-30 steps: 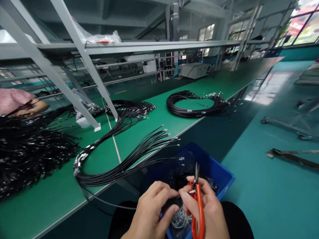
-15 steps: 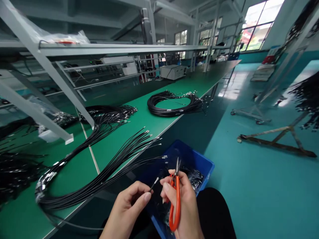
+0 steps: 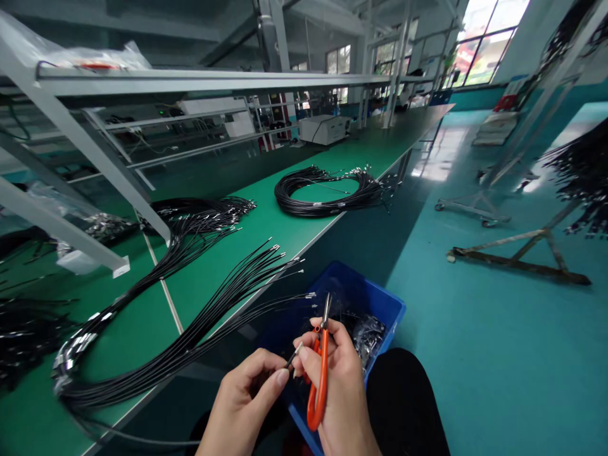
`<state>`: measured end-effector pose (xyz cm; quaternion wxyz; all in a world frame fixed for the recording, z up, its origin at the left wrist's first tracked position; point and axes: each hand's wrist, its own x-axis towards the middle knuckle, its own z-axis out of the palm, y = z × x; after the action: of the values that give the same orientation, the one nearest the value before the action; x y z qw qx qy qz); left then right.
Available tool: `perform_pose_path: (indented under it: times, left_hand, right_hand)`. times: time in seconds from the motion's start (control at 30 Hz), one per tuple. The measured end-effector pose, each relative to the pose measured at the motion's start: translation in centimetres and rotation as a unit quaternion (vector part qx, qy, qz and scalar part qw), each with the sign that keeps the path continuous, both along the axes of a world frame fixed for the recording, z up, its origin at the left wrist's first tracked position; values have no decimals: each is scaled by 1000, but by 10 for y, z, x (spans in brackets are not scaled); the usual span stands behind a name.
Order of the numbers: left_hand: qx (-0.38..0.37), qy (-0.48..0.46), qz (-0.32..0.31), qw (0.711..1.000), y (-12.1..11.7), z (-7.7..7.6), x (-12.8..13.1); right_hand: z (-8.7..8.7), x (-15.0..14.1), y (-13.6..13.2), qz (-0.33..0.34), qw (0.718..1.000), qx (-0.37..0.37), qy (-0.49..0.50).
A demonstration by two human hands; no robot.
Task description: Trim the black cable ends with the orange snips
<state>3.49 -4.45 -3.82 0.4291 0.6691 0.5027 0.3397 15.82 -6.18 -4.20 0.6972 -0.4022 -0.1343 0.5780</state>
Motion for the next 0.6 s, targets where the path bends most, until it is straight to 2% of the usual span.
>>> perform_pose_path:
  times: [0.17,0.4,0.5,0.6]
  left_hand:
    - [12,11,-1,1000,-2,-3,1]
    - [-16,-76,-15,997,-4,-6,3]
    - [-9,-87,-15,996,-2,1,5]
    - [0,-90,16,996,2,8,6]
  right_hand:
    - [0,1,1,25,999,-17,29]
    - [-5,-6,-1,57,991,-43,111]
    - [-4,-12,-1,64,993,-47,86]
    - [-1,-17,0,70,996,-31,47]
